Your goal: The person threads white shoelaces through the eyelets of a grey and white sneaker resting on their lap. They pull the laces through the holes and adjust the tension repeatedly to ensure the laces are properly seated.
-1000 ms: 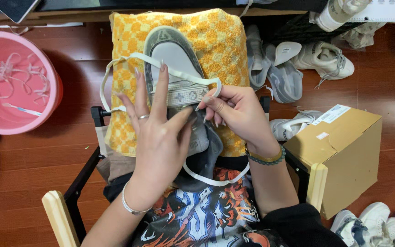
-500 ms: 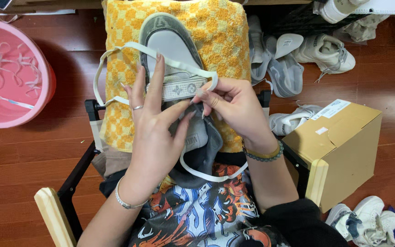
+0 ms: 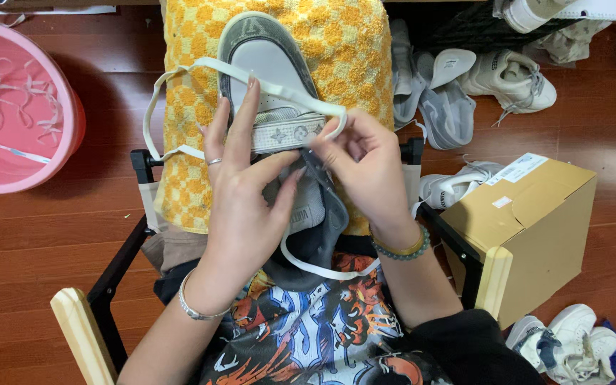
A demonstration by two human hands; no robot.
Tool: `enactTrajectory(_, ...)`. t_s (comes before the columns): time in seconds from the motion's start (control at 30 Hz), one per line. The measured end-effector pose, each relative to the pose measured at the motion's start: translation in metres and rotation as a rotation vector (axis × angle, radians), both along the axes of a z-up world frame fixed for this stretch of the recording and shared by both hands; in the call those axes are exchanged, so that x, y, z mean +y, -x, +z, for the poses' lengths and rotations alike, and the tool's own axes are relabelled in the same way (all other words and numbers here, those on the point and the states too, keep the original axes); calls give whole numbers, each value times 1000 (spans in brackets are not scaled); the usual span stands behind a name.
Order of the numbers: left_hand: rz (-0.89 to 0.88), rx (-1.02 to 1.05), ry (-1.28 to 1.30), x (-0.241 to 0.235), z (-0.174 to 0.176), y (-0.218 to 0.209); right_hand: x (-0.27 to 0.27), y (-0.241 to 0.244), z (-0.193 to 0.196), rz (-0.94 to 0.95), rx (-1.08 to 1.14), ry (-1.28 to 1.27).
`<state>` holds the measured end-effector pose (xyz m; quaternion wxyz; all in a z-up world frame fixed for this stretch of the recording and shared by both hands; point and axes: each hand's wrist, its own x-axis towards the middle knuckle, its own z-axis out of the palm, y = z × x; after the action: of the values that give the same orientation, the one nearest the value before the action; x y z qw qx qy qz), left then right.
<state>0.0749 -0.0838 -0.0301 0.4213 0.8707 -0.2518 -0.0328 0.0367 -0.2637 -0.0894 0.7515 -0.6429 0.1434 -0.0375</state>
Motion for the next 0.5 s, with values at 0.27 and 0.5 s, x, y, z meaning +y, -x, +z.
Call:
enactTrajectory(0.27,44,-84,-90,-14,-1,-6,2,4,4,129,-6,-157)
enactTrajectory(0.5,-9,-250,-162,-16,1,-5,-8,14,18,178,-10,28)
